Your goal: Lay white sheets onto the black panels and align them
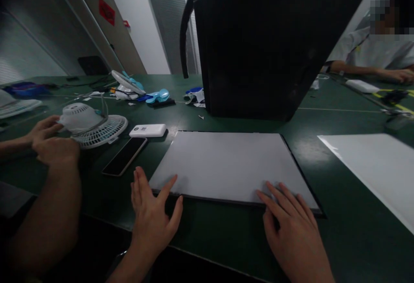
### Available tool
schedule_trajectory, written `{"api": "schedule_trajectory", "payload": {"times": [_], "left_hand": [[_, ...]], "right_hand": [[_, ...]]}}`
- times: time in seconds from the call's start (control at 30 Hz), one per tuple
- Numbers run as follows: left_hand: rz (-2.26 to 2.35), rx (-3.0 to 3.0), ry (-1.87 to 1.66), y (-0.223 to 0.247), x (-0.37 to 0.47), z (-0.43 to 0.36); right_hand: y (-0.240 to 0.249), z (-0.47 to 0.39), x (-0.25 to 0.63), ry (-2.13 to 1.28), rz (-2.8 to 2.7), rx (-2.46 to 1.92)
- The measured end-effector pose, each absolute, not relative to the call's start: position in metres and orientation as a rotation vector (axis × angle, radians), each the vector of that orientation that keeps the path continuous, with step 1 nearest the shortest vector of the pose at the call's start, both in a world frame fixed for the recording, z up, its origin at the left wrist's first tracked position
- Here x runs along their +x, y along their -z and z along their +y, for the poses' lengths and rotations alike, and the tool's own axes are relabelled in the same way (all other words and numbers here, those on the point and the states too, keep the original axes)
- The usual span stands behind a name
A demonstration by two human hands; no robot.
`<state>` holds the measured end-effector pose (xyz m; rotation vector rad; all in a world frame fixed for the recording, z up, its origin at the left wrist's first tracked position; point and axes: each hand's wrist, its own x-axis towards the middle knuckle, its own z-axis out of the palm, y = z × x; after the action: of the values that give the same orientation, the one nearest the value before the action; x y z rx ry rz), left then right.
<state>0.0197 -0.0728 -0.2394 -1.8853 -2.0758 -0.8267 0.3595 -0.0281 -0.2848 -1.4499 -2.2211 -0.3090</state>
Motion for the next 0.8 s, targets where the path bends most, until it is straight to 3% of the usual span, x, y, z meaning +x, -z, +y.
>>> {"api": "schedule_trajectory", "payload": {"times": [0.37,0.8], "left_hand": [[-2.118,-2.021,0.670,0.252,0.012,-0.068],[-2.178,-2.019,0.740,0.250,0.010,-0.066]], "right_hand": [[0.256,-0.036,0.349,0.255,-2.115,-1.361],[0.248,-0.047,0.341,0.216,-2.258,-1.131]]}}
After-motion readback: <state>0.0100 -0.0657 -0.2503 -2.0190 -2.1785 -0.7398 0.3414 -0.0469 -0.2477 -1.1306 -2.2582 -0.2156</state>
